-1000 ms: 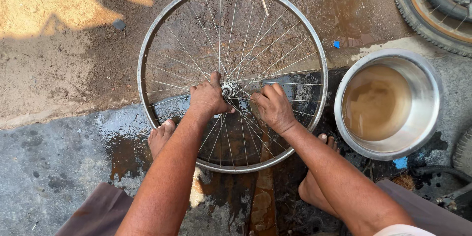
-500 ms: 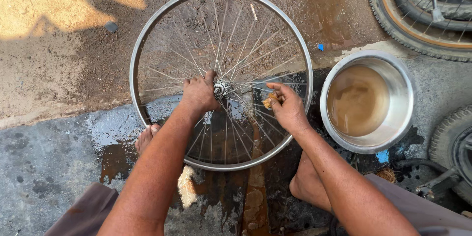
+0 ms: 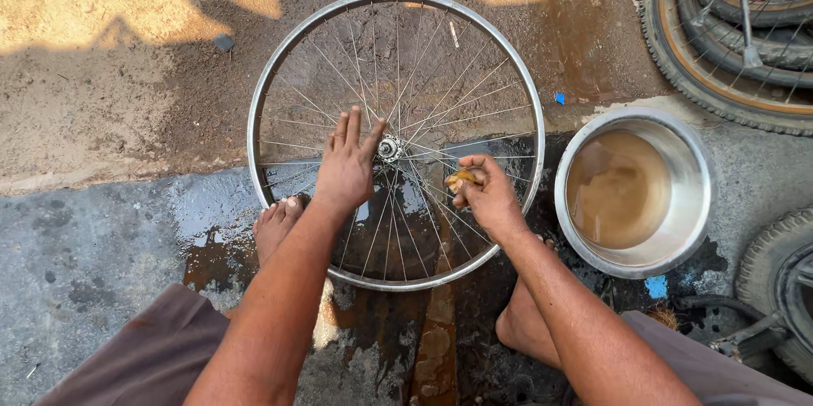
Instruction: The person scrubs the spokes and hub of a bicycle wheel using a small brush and water from a metal bowl. The wheel is held steady with one hand while the other hand scrubs the metal parts. The person occasionally dips the brush into the bowl to wet it.
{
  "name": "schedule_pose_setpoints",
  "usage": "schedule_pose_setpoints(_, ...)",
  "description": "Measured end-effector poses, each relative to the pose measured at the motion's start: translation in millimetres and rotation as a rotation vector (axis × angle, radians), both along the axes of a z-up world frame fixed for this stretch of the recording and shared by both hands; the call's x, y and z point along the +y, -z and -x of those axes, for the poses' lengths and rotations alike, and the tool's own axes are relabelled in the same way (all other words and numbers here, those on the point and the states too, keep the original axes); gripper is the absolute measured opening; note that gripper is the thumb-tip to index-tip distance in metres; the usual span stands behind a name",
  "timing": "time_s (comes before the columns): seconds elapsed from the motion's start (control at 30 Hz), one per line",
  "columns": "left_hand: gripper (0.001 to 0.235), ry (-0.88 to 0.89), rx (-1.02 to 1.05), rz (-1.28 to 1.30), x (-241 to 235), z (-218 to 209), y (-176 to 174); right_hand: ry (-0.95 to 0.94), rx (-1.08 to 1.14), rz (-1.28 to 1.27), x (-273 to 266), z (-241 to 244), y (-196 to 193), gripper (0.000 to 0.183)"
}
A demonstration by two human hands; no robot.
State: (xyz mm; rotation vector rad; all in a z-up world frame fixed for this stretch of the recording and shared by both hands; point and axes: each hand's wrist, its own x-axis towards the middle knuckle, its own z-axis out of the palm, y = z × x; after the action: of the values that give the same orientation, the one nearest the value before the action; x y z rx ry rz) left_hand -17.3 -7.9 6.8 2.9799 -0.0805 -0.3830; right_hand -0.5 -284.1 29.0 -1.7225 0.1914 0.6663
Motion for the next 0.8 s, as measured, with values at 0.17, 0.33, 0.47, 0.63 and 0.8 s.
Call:
schedule_pose_setpoints(0.17,0.099,-0.36,0.046,0.272,-26.3,13.0,-19.9,-0.084,-0.09,0.113,7.1,1.5,11.8,0.017)
schedule_pose_setpoints(0.33,0.127,-0.511,0.21,0.278,-41.0,11.9,-20.0,-0.087,-0.067,0.258,14.1,6.0,6.5,0.028)
schedule_pose_setpoints(0.47,0.141,-0.5,0.245,0.274,-37.1,3.7,-17.0,-0.084,-0.054,0.201,22.1,3.1,6.2,0.017)
schedule_pose_setpoints(0.63,0.143,-0.497,0.396,0.22,-35.6,-11.5,-23.5,-0.19,-0.562,0.262,32.6,13.0,-24.7,0.017)
schedule_pose_setpoints(0.8,0.144,-0.447,0.37,0.223,-30.4,-14.7,-16.6,-0.218,-0.745,0.179,38.8,18.5,-49.9,0.023)
